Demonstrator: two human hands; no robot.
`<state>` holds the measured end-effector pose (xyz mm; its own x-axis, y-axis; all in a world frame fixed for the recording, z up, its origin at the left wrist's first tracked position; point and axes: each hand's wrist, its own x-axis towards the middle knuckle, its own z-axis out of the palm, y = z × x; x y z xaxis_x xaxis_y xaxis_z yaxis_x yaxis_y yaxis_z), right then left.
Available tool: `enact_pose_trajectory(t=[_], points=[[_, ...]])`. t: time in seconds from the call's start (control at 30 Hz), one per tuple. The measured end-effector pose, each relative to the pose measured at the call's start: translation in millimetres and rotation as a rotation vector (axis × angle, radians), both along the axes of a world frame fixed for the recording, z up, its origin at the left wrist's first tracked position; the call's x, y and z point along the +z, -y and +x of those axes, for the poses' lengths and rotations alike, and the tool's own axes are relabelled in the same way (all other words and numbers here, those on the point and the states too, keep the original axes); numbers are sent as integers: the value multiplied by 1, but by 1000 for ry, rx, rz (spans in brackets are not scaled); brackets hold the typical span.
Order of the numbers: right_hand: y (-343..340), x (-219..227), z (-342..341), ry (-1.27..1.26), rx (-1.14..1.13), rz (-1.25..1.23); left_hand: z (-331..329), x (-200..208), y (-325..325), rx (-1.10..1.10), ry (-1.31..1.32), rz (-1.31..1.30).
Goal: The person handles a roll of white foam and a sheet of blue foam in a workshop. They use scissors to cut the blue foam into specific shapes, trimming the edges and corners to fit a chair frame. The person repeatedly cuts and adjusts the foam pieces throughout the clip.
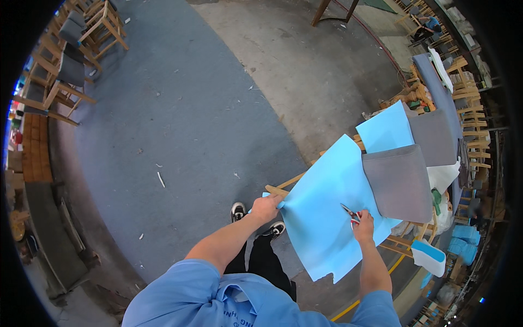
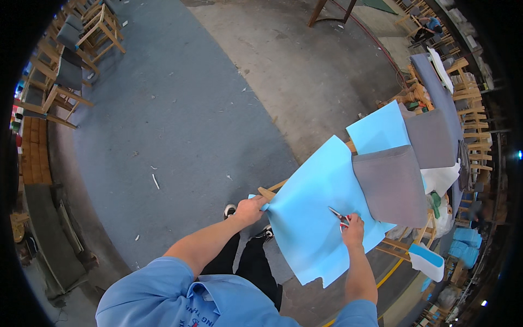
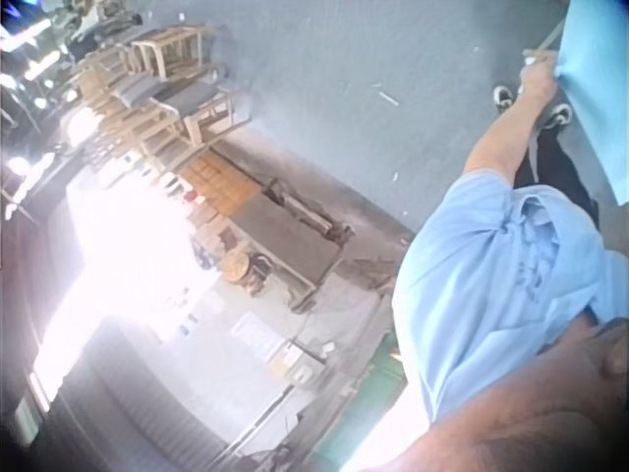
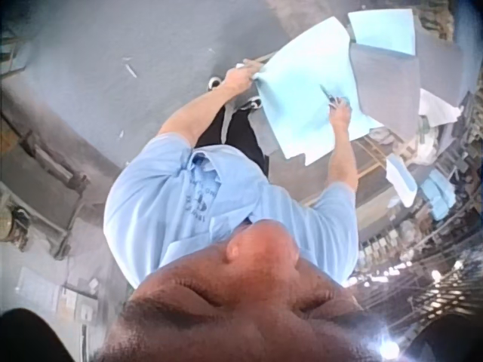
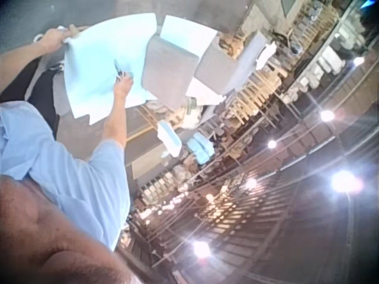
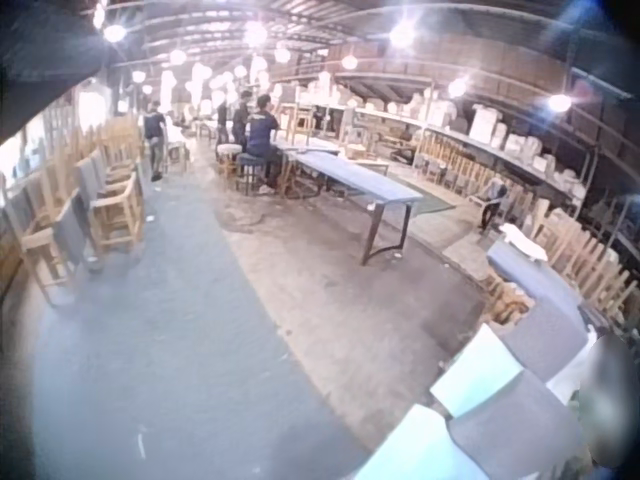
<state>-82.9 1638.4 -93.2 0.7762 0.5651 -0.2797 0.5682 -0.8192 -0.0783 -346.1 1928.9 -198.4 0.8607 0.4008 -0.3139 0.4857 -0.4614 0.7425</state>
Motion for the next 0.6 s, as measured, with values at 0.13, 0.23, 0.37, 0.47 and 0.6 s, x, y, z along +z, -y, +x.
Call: enact_pose_trajectory(t=[0.13,0.23,0.37,0.47,0.6], points=[[14,34,-19,-115,19,-44,-3,4,3,28,-1,-13],[14,67,-37,-178,84,10,-1,0,4,38,-22,-20],[-58,115,-71,-173,426,-191,-6,-2,8,95,18,-8],[-124,113,-87,11,821,-198,-9,-5,11,146,65,-33],[-195,87,-108,122,1012,-509,-11,-2,10,122,37,-36]])
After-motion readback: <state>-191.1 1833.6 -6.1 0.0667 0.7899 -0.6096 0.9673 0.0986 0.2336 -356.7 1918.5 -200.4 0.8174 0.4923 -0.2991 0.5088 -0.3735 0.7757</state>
